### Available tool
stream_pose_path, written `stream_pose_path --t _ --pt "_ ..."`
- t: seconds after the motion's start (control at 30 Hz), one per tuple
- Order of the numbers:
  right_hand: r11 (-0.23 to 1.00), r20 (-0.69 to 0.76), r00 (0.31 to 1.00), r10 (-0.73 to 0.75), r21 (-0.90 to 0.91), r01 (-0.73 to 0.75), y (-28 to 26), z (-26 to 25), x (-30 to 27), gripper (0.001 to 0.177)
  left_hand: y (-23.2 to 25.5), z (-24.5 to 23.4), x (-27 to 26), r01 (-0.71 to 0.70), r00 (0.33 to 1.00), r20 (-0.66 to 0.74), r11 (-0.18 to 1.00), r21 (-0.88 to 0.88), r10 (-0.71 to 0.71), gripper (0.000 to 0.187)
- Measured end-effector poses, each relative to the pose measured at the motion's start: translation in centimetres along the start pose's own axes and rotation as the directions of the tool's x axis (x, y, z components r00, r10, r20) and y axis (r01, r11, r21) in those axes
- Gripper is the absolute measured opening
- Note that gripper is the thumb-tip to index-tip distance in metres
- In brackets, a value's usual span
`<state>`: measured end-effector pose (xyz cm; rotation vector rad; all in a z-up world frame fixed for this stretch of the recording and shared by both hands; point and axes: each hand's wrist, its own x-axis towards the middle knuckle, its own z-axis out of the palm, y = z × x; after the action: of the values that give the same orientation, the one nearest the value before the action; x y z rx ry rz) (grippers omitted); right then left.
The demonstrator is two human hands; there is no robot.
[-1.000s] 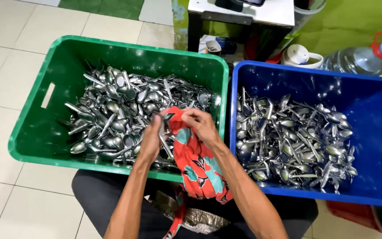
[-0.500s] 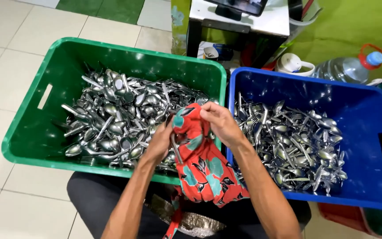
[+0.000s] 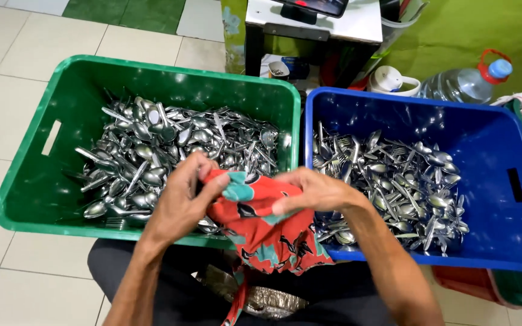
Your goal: Wiping spoons with a cloth and placing them back into a container.
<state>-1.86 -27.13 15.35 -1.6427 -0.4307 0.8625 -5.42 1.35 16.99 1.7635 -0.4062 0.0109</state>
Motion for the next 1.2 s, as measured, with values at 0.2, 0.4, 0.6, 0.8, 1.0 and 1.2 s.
stream_pose_path --t 0.2,0.4,0.6,0.8,1.0,1.2 --pt "0.898 -0.015 0.936 -0.353 0.277 0.343 5.9 -2.7 -2.6 0.022 4.3 -2.6 -0.1 0.046 0.997 0.065 0.979 -0.197 -0.034 0.029" --pt "0.759 -0.097 0.897 -0.431 0.498 0.419 1.8 1.9 -9.9 0.035 15.0 -2.8 -4.6 0.206 0.964 0.166 0.978 0.025 -0.207 0.023" --pt "0.826 -0.378 0.924 -0.060 0.501 0.259 -6.5 6.7 -12.3 0.062 16.6 -1.4 -2.2 -0.043 0.999 0.015 0.997 -0.065 0.044 0.029" --pt "0.530 -0.216 0.885 -0.413 0.733 0.427 -0.9 4.3 -6.3 0.027 10.0 -0.9 -0.6 0.111 0.994 0.073 0.867 -0.486 -0.087 0.027" --pt "0.666 -0.180 0.912 -0.367 0.633 0.394 -1.0 4.3 -4.2 0.053 9.5 0.1 0.2 0.037 0.964 -0.264 0.998 0.047 -0.023 0.012" --pt "0.767 -0.094 0.941 -0.325 0.557 0.320 -1.3 4.6 -4.2 0.050 9.7 2.7 -2.9 0.272 0.959 -0.034 0.950 -0.155 -0.280 0.043"
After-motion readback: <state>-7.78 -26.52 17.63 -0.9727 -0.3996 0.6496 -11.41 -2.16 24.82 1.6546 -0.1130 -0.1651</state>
